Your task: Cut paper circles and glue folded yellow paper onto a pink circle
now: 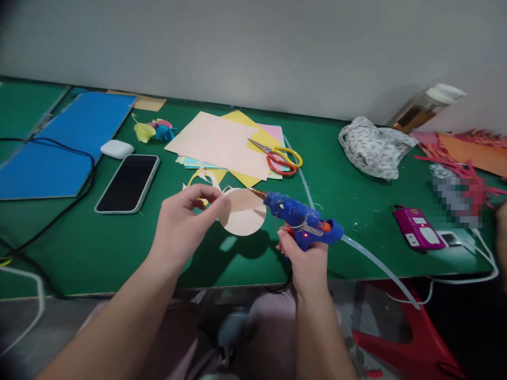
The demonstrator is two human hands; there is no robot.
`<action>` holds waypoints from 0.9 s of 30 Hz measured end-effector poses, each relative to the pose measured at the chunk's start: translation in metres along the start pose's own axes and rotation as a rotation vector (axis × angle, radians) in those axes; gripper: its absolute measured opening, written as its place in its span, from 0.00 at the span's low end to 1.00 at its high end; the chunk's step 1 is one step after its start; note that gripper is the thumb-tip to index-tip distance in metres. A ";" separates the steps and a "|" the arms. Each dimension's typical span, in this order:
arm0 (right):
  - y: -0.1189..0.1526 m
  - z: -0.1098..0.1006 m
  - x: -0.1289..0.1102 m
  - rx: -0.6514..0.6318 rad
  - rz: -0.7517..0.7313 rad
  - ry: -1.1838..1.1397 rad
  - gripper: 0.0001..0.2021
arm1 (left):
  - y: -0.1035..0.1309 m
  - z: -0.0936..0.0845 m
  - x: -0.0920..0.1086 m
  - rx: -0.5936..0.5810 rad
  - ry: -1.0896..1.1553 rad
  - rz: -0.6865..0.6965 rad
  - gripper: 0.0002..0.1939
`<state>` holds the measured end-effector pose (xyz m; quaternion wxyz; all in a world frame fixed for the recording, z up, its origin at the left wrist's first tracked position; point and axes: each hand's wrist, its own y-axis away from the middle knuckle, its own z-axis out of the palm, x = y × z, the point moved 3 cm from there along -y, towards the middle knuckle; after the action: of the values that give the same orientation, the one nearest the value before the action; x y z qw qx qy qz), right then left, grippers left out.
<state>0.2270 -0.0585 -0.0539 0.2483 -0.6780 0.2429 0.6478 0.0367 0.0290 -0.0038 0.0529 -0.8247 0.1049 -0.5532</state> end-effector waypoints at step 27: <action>0.000 -0.003 0.011 0.010 -0.030 0.117 0.11 | 0.002 0.001 0.006 0.016 -0.093 0.091 0.04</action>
<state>0.2300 -0.0607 -0.0648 0.2465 -0.7172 0.2501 0.6020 0.0397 0.0261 0.0005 0.0893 -0.8434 0.1353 -0.5123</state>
